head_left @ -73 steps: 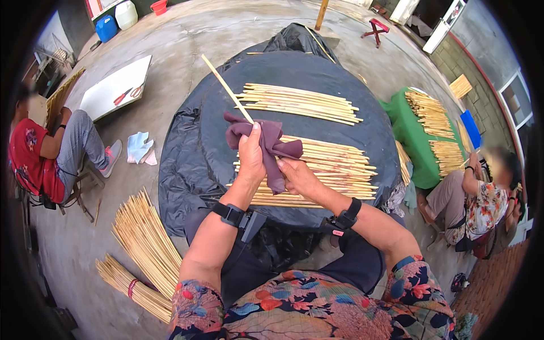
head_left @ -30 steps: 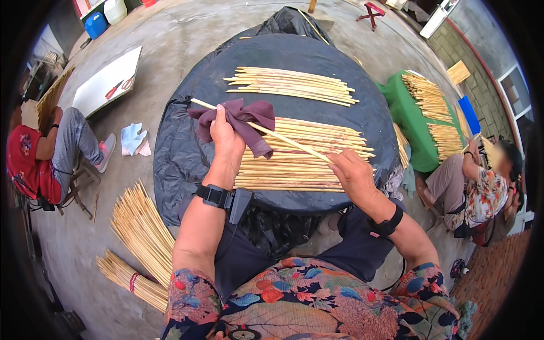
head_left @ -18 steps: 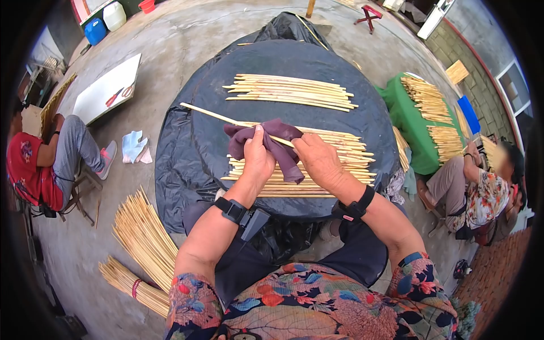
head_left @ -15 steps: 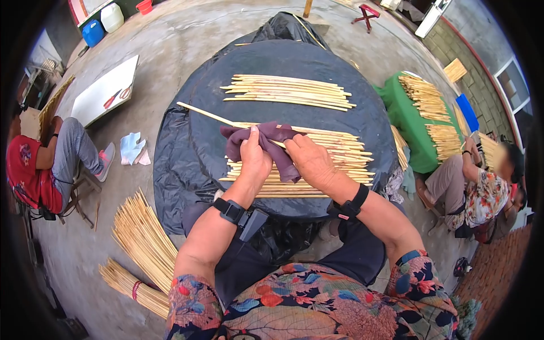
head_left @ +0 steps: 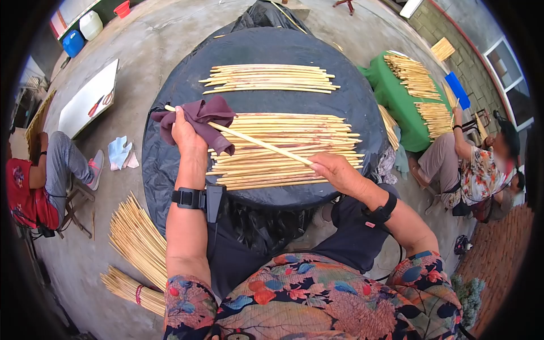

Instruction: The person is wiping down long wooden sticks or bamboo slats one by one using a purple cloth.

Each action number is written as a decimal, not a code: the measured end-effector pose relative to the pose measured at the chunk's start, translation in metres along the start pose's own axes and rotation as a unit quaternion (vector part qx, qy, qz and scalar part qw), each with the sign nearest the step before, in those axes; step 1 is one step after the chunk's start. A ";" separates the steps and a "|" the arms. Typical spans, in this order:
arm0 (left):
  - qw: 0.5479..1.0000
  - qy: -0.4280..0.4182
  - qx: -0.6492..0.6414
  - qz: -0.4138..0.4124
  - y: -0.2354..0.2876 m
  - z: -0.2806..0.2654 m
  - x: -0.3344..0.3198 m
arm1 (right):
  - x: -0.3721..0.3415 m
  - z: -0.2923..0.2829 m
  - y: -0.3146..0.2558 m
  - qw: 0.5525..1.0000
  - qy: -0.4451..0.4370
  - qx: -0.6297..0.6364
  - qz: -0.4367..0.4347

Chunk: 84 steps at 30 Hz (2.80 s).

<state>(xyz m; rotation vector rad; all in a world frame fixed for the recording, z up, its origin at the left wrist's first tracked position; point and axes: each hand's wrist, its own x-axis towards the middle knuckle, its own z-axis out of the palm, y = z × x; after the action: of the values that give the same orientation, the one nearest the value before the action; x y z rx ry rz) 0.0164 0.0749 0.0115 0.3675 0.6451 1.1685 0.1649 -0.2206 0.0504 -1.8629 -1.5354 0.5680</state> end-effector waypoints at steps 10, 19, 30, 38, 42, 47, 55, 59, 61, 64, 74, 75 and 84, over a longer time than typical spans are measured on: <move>0.998 -0.039 -0.025 -0.033 0.004 -0.005 0.012 | -0.067 -0.039 0.022 0.948 -0.088 0.218 0.212; 0.976 -0.189 -0.089 -0.065 0.011 0.013 -0.016 | -0.067 -0.042 0.043 0.905 -0.046 0.349 0.239; 0.929 -0.308 -0.080 -0.189 -0.010 0.027 -0.056 | 0.016 0.008 0.017 0.882 -0.085 0.401 0.234; 0.951 -0.264 -0.025 -0.157 -0.044 0.022 -0.063 | 0.065 0.035 -0.004 0.826 -0.124 0.495 0.240; 0.968 -0.226 0.018 -0.108 -0.045 0.022 -0.061 | 0.070 0.048 -0.014 0.857 -0.098 0.438 0.254; 0.991 -0.129 0.024 -0.028 -0.035 0.025 -0.049 | 0.069 0.039 -0.018 0.927 -0.077 0.312 0.195; 0.998 -0.040 0.021 0.043 0.000 0.000 0.002 | 0.019 -0.001 0.024 0.991 -0.092 0.062 0.075; 0.999 0.007 0.016 0.048 0.020 -0.012 0.021 | 0.000 -0.042 0.058 0.991 -0.074 -0.086 0.071; 0.996 0.055 0.016 0.066 0.029 -0.006 0.018 | -0.004 -0.063 0.072 0.983 -0.069 -0.153 0.070; 0.994 0.074 0.010 0.079 0.038 -0.007 0.017 | -0.007 -0.091 0.098 0.982 -0.044 -0.172 0.067; 0.999 0.030 0.023 0.017 0.017 -0.006 0.013 | 0.044 -0.070 0.153 0.972 -0.061 -0.222 0.050; 0.999 0.033 0.023 0.018 0.016 -0.006 0.013 | 0.049 -0.066 0.159 0.972 -0.063 -0.221 0.048; 0.999 0.003 0.047 -0.025 0.001 -0.015 0.023 | 0.060 -0.041 0.198 0.958 -0.091 -0.241 0.127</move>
<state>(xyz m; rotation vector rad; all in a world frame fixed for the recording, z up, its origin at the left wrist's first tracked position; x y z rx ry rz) 0.0115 0.0953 -0.0055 0.4251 0.7129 1.0945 0.3430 -0.1914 -0.0585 -2.4631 -1.6733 0.5229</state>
